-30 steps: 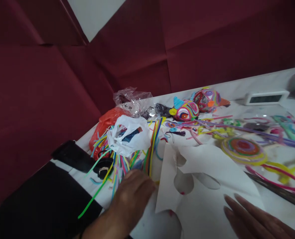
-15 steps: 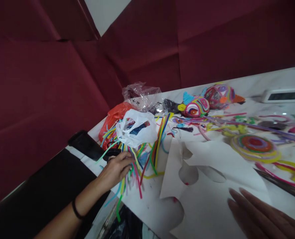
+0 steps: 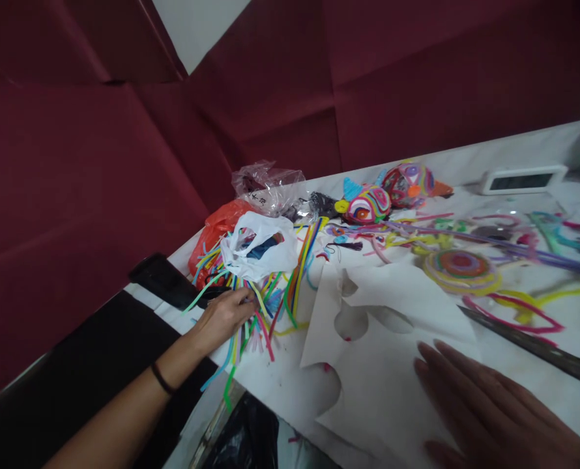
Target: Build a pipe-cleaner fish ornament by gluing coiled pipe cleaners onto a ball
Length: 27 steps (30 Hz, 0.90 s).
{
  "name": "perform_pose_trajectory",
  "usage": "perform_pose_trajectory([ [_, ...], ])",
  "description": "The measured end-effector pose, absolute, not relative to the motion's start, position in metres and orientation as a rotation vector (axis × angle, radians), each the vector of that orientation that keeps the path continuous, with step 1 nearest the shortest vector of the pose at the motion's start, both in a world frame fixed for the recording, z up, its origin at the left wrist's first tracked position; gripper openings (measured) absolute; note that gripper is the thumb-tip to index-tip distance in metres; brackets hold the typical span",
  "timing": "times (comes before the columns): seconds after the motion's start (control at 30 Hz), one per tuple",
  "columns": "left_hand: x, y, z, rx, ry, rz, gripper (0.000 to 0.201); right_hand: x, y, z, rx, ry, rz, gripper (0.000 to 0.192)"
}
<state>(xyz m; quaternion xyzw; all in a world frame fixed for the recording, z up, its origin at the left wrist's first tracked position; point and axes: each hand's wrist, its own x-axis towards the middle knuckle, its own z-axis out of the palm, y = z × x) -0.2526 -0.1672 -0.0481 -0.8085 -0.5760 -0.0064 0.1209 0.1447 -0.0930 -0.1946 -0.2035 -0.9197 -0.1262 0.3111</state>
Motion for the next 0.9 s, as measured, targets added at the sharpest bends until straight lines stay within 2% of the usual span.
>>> perform_pose_trajectory([
  [0.13, -0.253, -0.167, -0.043, -2.383, -1.550, -0.088, 0.022, 0.141, -0.094, -0.180, -0.505, -2.372, -0.403, 0.062],
  [0.4, -0.261, -0.164, -0.042, -2.351, -1.361, -0.358, 0.029, 0.137, -0.080, -0.156, -0.381, -2.280, -0.749, 0.042],
  [0.53, -0.250, -0.158, -0.034, -2.244, -1.282, -0.637, 0.023, 0.136, -0.079, -0.155, -0.389, -2.289, -0.765, 0.042],
  [0.7, -0.215, -0.152, 0.007, -2.077, -1.520, -1.123, 0.016, 0.134, -0.081, -0.167, -0.408, -2.217, -0.634, 0.048],
  [0.9, -0.180, -0.132, 0.069, -1.957, -1.302, -1.640, 0.006, 0.137, -0.082, -0.181, -0.435, -2.243, -0.551, 0.057],
])
